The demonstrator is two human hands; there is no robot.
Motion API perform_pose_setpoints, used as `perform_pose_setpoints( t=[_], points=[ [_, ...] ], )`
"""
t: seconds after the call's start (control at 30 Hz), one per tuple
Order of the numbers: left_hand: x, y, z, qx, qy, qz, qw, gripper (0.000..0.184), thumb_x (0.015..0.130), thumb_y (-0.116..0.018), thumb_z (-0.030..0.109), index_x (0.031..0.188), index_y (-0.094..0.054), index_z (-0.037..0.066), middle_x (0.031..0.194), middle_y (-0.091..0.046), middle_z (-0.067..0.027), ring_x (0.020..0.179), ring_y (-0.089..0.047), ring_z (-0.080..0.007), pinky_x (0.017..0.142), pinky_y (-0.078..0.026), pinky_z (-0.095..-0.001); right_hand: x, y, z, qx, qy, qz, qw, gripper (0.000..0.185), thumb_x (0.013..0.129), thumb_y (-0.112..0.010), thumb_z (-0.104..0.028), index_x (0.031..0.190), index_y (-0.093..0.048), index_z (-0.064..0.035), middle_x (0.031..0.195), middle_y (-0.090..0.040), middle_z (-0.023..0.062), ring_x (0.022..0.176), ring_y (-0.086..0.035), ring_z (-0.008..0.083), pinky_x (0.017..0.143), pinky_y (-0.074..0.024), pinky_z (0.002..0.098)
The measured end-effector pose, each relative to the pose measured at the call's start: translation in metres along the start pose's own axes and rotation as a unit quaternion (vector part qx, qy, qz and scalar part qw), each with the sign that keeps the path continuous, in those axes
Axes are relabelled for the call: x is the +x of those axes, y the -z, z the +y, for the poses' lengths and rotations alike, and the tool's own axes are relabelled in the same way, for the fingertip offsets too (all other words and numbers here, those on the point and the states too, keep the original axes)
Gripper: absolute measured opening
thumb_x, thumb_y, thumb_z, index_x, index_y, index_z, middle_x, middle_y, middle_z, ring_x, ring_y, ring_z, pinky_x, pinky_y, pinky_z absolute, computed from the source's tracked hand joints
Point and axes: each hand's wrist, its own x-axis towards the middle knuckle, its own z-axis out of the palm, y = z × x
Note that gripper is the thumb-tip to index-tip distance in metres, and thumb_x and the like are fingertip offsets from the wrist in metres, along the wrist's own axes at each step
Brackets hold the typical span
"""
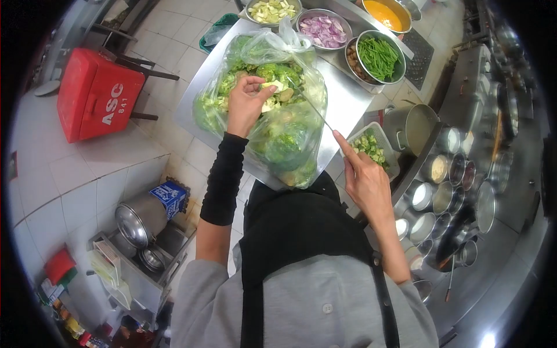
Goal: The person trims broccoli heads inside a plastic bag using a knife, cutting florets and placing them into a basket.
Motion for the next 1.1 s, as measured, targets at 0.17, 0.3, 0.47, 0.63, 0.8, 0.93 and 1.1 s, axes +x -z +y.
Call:
perform_pose_setpoints(
  t=[0.17, 0.3, 0.47, 0.63, 0.8, 0.93, 1.1],
  points=[
    [-0.023, -0.008, 0.014, 0.15, -0.193, 0.043, 0.969, 0.041, 0.084, -0.094, 0.008, 0.116, -0.069, 0.004, 0.111, -0.07, -0.011, 0.102, -0.071, -0.0267, 0.089, -0.057, -0.0386, -0.004, 0.002, -0.002, -0.062, 0.019, -0.013, 0.998, 0.089, 0.098, -0.066, -0.002, 0.175, -0.041, -0.039, 0.089, -0.067, 0.0194, 0.07, -0.074, 0.0392, 0.062, -0.0622, 0.0535],
    [-0.027, -0.011, 0.011, 0.178, -0.274, 0.045, 0.944, 0.038, 0.083, -0.088, -0.001, 0.116, -0.069, 0.007, 0.109, -0.064, -0.0139, 0.11, -0.07, -0.0372, 0.093, -0.057, -0.045, -0.013, 0.009, -0.009, -0.139, 0.043, -0.021, 0.989, 0.1, 0.091, -0.068, 0.0, 0.177, -0.038, -0.0394, 0.091, -0.066, 0.0168, 0.069, -0.075, 0.035, 0.06, -0.0626, 0.051],
    [-0.027, -0.009, 0.009, 0.199, -0.277, 0.026, 0.94, 0.037, 0.084, -0.086, -0.001, 0.116, -0.069, 0.006, 0.115, -0.067, -0.016, 0.109, -0.071, -0.0391, 0.093, -0.057, -0.0454, -0.003, -0.001, -0.008, -0.155, 0.063, -0.021, 0.986, 0.101, 0.089, -0.067, 0.002, 0.177, -0.038, -0.0369, 0.092, -0.066, 0.0162, 0.07, -0.076, 0.0345, 0.061, -0.0632, 0.0503],
    [-0.043, 0.011, 0.032, 0.081, -0.206, 0.038, 0.975, 0.027, 0.095, -0.086, 0.003, 0.116, -0.069, 0.005, 0.119, -0.071, -0.0097, 0.101, -0.072, -0.0236, 0.087, -0.057, -0.0361, 0.035, -0.005, -0.002, -0.104, 0.04, -0.022, 0.994, 0.095, 0.092, -0.066, 0.001, 0.176, -0.041, -0.0346, 0.091, -0.068, 0.0174, 0.071, -0.075, 0.0371, 0.065, -0.0637, 0.0508],
    [-0.068, 0.031, 0.065, -0.247, 0.073, -0.041, 0.965, 0.028, 0.11, -0.072, 0.017, 0.132, -0.063, 0.002, 0.125, -0.069, -0.0105, 0.103, -0.077, -0.0207, 0.073, -0.058, -0.0282, 0.008, 0.03, 0.011, -0.021, 0.023, 0.079, 0.996, 0.081, 0.1, -0.066, -0.003, 0.172, -0.049, -0.0339, 0.088, -0.068, 0.0167, 0.073, -0.075, 0.0384, 0.069, -0.0617, 0.0526],
    [-0.093, -0.012, 0.075, -0.361, 0.209, -0.233, 0.879, 0.034, 0.113, -0.067, 0.025, 0.138, -0.058, 0.004, 0.12, -0.07, -0.0117, 0.103, -0.077, -0.0258, 0.071, -0.056, -0.0262, -0.003, 0.065, 0.024, 0.042, -0.039, 0.202, 0.978, 0.072, 0.102, -0.072, -0.001, 0.166, -0.059, -0.0309, 0.099, -0.076, 0.0184, 0.079, -0.077, 0.0339, 0.075, -0.0602, 0.0469],
    [-0.13, -0.153, 0.057, -0.279, 0.351, -0.437, 0.78, 0.027, 0.116, -0.061, 0.021, 0.14, -0.057, 0.011, 0.123, -0.069, -0.0118, 0.098, -0.074, -0.0258, 0.073, -0.058, -0.0339, -0.025, 0.109, 0.046, 0.008, -0.045, 0.358, 0.932, 0.066, 0.101, -0.072, 0.004, 0.162, -0.065, -0.0232, 0.128, -0.081, 0.0189, 0.099, -0.082, 0.0292, 0.086, -0.0605, 0.0383]
  ],
)
